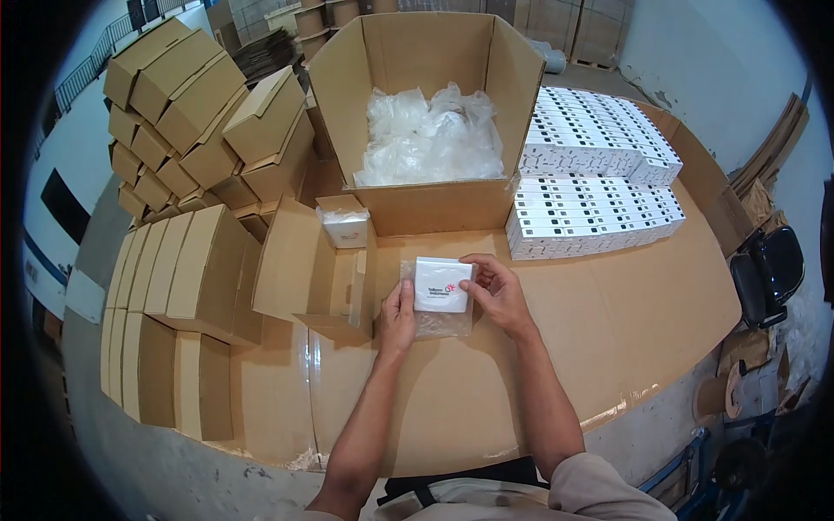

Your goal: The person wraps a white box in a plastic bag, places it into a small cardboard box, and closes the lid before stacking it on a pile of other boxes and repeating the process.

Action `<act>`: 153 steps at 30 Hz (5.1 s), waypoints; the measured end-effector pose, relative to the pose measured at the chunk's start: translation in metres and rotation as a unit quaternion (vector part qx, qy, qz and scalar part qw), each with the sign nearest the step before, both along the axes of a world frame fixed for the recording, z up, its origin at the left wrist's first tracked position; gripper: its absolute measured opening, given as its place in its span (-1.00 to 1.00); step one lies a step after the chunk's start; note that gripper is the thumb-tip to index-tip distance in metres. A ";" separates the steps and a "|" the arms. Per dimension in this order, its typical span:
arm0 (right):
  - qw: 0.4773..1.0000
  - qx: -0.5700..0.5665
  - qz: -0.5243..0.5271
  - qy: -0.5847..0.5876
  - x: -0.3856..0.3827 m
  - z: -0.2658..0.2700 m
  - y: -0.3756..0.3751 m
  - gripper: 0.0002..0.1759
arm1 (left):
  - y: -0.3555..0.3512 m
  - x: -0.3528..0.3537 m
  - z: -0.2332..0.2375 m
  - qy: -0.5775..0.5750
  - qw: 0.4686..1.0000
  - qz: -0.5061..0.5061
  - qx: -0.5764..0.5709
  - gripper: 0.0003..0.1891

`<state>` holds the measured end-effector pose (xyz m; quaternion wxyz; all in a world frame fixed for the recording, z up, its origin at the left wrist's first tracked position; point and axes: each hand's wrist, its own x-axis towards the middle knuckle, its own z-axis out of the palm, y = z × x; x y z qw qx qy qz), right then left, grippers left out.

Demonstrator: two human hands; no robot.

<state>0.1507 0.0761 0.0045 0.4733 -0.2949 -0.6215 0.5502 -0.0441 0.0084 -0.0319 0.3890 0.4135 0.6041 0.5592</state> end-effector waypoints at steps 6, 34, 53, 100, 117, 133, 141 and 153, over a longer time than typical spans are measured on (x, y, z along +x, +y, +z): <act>0.999 0.004 -0.015 -0.029 0.004 -0.004 0.002 -0.77 | -0.002 0.002 0.005 0.018 1.000 0.010 0.007 -0.48; 0.989 -0.096 0.048 0.104 -0.002 0.023 -0.012 -0.41 | 0.002 0.005 -0.003 -0.241 0.965 -0.042 0.090 -0.50; 0.994 -0.092 0.061 -0.014 0.005 -0.004 0.000 -0.92 | -0.008 0.007 0.029 -0.058 0.996 -0.026 0.062 -0.74; 0.980 -0.127 0.091 -0.123 0.009 0.026 -0.011 -0.67 | -0.004 0.008 0.022 -0.070 0.991 0.000 0.111 -0.74; 0.980 -0.108 0.063 -0.153 0.008 0.016 -0.007 -0.74 | 0.001 0.010 0.010 -0.089 0.985 0.016 0.145 -0.78; 0.985 -0.098 0.070 -0.120 0.006 0.015 -0.006 -0.77 | -0.016 0.021 0.032 0.398 0.837 0.125 0.354 -0.69; 0.983 -0.093 0.068 -0.140 0.007 0.020 -0.007 -0.77 | -0.015 0.023 0.034 0.387 0.851 0.111 0.337 -0.73; 0.988 -0.056 0.062 -0.130 0.009 0.000 -0.002 -0.72 | -0.013 0.018 0.033 0.291 0.926 0.066 0.231 -0.74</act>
